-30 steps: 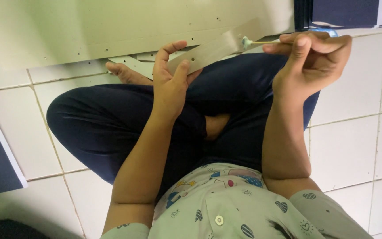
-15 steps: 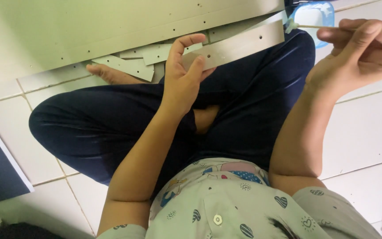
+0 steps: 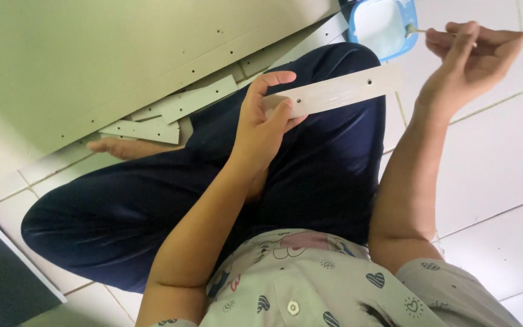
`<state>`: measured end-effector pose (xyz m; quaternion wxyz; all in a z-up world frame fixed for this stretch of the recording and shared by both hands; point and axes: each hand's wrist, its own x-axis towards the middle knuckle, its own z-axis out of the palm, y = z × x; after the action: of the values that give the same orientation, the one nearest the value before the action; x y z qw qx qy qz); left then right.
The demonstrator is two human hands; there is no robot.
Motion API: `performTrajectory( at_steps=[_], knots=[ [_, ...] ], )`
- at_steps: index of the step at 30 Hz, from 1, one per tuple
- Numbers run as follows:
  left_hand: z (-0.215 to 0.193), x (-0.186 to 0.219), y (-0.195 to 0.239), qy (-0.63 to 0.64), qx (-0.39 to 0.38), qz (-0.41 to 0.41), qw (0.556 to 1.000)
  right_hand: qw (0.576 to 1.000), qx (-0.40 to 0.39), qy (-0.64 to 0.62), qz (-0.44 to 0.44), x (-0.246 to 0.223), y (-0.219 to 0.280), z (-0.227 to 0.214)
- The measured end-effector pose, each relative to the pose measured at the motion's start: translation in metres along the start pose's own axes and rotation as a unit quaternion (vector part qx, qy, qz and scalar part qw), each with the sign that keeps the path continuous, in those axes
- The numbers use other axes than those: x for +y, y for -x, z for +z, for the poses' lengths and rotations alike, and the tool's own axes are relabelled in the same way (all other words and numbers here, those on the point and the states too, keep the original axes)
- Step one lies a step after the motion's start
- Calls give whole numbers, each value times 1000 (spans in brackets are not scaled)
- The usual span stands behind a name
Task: The person sits on the floor and applies glue to small white paper strips using a stick from a container. They then place the glued strips onto a larger sheet of paper. The person also handles dark blue folders labeled 'POLO' and stacks them nearby.
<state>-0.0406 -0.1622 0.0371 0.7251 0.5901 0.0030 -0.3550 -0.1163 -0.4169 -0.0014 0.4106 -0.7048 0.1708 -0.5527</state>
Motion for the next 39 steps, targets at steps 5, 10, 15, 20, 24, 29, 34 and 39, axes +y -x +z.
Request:
performTrajectory(
  at_steps=[5, 10, 15, 20, 24, 29, 34, 39],
  knots=[
    [19, 1, -8, -16, -8, -39, 999, 991, -75, 61, 93, 74, 14, -12],
    [25, -10, -19, -2, -12, -60, 998, 964, -77, 118, 224, 99, 24, -6],
    [28, -13, -27, 9, 8, -82, 997, 962, -92, 153, 205, 113, 31, -11],
    [28, -17, -34, 3, 4, -78, 997, 960, -104, 157, 209, 118, 34, -15],
    [28, -20, -36, 12, 8, -84, 996, 963, -116, 141, 198, 120, 34, -18],
    [25, -8, -31, 5, 18, -91, 996, 956, -81, 240, 151, 129, 35, -22],
    [13, -7, -28, 34, 21, -71, 997, 967, -55, 248, 32, 86, 24, -17],
    [1, -1, -24, 60, 45, -64, 995, 983, -130, 80, -106, 34, 6, -6]
  ],
)
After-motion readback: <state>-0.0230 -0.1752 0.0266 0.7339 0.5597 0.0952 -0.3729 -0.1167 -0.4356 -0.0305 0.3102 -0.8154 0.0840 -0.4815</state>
